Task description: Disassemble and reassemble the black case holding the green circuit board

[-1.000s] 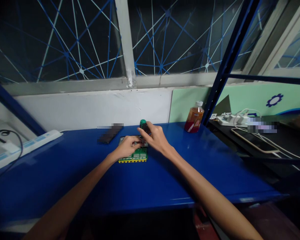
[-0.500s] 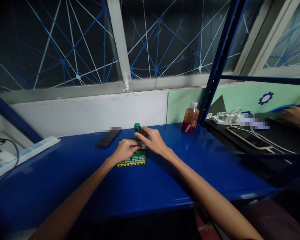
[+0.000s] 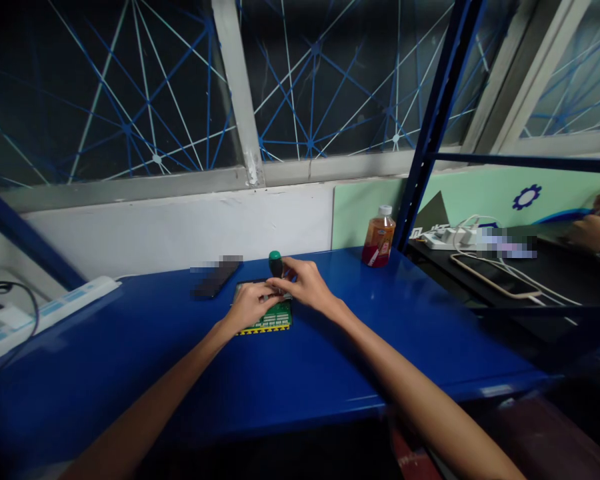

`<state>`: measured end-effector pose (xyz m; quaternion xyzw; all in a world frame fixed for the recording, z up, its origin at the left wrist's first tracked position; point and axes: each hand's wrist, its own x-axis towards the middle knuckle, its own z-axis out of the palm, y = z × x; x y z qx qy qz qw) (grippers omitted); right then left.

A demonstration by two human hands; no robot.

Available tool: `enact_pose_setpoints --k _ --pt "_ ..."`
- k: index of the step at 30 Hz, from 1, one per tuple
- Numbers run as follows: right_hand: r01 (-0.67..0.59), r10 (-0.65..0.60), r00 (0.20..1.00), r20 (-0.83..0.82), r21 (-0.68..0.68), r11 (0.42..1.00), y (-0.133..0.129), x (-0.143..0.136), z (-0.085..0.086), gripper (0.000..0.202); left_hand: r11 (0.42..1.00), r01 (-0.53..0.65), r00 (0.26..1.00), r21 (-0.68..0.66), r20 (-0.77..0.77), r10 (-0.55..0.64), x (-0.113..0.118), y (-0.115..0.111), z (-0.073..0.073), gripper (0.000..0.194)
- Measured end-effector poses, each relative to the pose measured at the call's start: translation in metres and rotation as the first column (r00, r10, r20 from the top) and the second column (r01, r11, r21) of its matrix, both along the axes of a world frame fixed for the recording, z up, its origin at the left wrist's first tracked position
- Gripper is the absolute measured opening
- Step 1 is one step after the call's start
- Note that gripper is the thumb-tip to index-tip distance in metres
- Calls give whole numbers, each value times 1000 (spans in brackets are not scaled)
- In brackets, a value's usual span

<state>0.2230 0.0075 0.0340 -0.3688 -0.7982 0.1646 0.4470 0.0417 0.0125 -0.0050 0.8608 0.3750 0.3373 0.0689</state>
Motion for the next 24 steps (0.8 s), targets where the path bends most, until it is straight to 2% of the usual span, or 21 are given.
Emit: enact_pose_setpoints --k 7,10,16,21,24 --pt "-83 76 996 -54 -135 987 -2 3 2 26 995 61 998 -80 16 -60 1 -1 -1 16" --pt "-96 84 994 -72 -182 979 -3 4 2 27 995 45 999 -93 13 -44 2 -2 -1 16" --pt "-129 105 987 -121 -214 968 -4 0 -2 56 997 -13 999 -82 32 16 3 -1 -4 14" --pt "-183 138 972 -191 -242 953 -4 -2 -3 56 987 115 985 -116 140 -98 4 -2 -3 15" --pt "-192 144 968 -205 -237 952 -4 -1 -3 54 982 125 979 -141 179 -99 4 -2 -2 15"
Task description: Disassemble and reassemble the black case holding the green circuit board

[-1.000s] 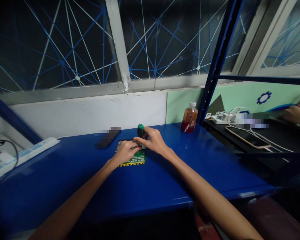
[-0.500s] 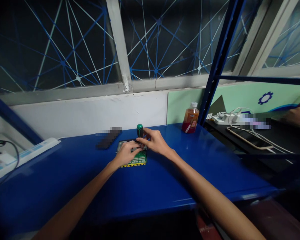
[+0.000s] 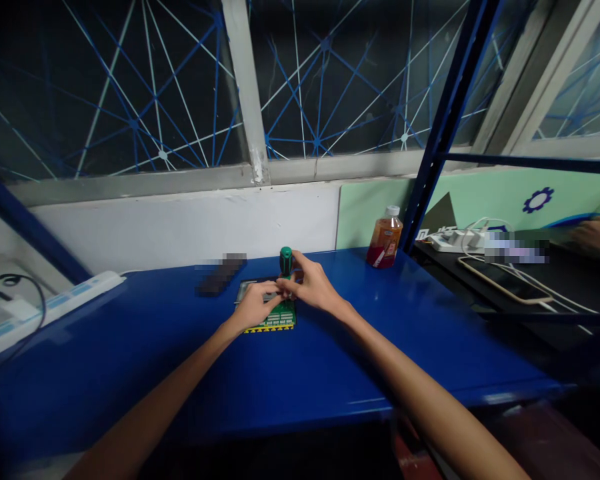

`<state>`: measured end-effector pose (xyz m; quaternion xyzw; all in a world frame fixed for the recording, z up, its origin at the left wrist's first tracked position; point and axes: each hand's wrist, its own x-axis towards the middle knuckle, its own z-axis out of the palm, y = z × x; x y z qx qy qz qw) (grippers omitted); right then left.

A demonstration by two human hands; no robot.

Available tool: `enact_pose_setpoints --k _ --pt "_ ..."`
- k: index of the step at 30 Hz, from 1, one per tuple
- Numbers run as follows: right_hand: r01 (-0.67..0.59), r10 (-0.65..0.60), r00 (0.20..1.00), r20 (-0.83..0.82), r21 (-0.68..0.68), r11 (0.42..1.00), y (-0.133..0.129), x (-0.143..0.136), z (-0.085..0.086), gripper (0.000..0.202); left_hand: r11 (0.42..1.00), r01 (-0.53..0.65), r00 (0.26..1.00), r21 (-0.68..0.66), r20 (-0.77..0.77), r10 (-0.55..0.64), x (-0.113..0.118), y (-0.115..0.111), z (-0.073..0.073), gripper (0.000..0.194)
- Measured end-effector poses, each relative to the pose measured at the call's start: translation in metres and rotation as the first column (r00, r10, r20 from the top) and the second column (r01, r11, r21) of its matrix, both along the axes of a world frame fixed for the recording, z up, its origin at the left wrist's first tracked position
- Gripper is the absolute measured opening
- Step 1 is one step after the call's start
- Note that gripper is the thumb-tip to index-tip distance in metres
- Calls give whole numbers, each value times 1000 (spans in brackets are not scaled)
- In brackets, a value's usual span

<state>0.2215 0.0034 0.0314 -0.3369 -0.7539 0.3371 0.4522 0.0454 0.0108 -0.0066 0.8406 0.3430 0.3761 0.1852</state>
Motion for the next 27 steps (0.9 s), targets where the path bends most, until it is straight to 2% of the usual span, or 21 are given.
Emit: enact_pose_setpoints --k 8,14,20,27 --pt "29 -28 999 45 -7 1000 0 -2 -3 40 996 -85 996 0 -16 85 -1 2 -1 8" --pt "37 -38 997 65 17 999 -2 -4 -2 35 1000 1 999 7 -48 -1 -1 0 2 17" --pt "63 -65 993 94 25 998 -3 -3 1 33 996 -86 994 32 -70 88 -1 1 2 10" --pt "12 -11 999 49 -35 999 -1 -4 -4 25 999 10 998 46 -62 -7 -1 -1 1 18"
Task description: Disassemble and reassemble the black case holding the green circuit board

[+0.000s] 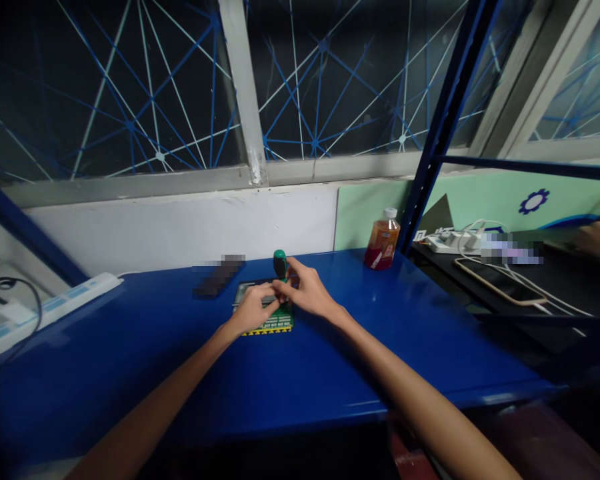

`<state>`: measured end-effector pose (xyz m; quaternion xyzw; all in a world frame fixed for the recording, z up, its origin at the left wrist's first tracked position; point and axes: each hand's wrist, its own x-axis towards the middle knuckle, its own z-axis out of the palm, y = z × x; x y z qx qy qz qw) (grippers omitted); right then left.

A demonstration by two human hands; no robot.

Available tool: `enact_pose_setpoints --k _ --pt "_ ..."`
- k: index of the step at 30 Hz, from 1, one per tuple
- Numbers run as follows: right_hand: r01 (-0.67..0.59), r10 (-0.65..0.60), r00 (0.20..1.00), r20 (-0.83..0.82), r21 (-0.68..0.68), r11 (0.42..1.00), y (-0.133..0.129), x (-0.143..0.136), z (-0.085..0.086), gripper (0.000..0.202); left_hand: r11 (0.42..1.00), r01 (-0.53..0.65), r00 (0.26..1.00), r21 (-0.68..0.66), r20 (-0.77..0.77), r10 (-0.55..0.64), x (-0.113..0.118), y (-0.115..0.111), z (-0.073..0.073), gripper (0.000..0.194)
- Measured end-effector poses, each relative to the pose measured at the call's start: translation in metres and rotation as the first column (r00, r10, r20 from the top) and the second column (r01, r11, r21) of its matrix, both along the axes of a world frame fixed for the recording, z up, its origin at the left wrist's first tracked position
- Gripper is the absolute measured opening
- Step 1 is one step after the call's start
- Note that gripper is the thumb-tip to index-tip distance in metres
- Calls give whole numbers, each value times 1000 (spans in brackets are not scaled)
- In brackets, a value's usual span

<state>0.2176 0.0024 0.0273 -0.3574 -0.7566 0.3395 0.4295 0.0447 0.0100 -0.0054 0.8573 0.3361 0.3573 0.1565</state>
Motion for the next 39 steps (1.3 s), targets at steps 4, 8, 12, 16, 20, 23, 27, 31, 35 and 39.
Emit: enact_pose_setpoints --k 4,8,12,16,20,23,27,31,35,39 --pt "20 -20 999 -26 2 1000 0 0 -1 36 1000 -17 1000 -21 8 17 1 1 -1 16" --pt "12 -13 999 -46 -24 1000 0 0 -1 41 1000 -9 1000 -26 -7 9 0 0 2 17" --pt "-24 22 998 -57 -32 999 -2 -1 1 37 999 -33 997 5 -67 34 -2 0 5 19" --pt "-29 28 998 -53 -30 999 -2 -1 2 39 998 -68 996 11 -63 69 -2 1 2 17" --pt "-53 47 995 -86 -64 997 -1 1 1 38 998 -60 997 9 -57 60 -2 -1 3 15" --pt "-73 65 993 -103 -75 995 -1 1 0 38 1000 -16 998 -9 -53 16 -1 -3 6 17" --pt "-47 43 997 -66 -61 997 -1 0 -2 38 1000 -25 999 -1 -40 25 -1 -3 6 19" --pt "-24 23 1000 -17 -38 999 0 0 -4 33 998 -53 998 20 -14 53 -1 -2 2 17" --pt "-15 15 1000 -4 -21 1000 2 0 -4 28 1000 -11 1000 19 7 11 -1 -1 -1 16" --pt "-23 23 1000 -14 -22 999 4 1 -4 30 999 -23 1000 31 -7 24 0 0 -2 18"
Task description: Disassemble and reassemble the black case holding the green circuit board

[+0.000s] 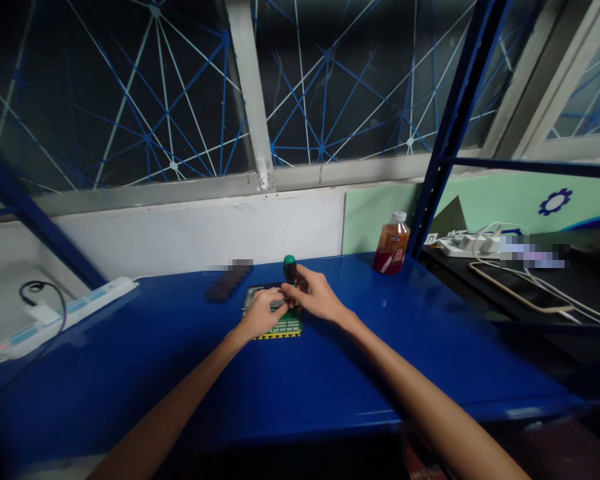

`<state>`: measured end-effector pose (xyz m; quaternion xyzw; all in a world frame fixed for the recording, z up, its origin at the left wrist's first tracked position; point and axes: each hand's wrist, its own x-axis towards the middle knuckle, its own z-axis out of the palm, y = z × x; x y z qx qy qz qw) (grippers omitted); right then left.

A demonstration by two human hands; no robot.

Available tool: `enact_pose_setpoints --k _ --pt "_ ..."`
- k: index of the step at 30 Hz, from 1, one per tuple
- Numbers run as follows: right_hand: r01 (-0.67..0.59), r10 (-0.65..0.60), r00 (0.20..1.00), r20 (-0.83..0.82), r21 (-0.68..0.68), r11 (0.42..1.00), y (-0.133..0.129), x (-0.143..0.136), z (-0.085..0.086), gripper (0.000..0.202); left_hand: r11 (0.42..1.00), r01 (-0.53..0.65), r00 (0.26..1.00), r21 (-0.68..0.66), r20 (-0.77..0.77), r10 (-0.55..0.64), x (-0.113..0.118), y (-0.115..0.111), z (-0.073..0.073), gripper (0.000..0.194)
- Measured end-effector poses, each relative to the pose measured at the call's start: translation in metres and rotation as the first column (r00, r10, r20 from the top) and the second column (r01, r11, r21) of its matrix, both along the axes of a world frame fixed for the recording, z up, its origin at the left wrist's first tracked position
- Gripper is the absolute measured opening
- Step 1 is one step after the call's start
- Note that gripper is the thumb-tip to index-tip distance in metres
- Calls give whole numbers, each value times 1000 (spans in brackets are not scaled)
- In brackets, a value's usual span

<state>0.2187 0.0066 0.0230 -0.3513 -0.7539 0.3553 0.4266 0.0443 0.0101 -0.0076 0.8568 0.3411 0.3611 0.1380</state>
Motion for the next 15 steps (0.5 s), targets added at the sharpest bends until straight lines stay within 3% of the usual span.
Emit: enact_pose_setpoints --k 15 --pt "-29 25 995 -92 -43 999 -2 -2 1 38 1000 -1 999 4 38 1 2 -2 1 18"
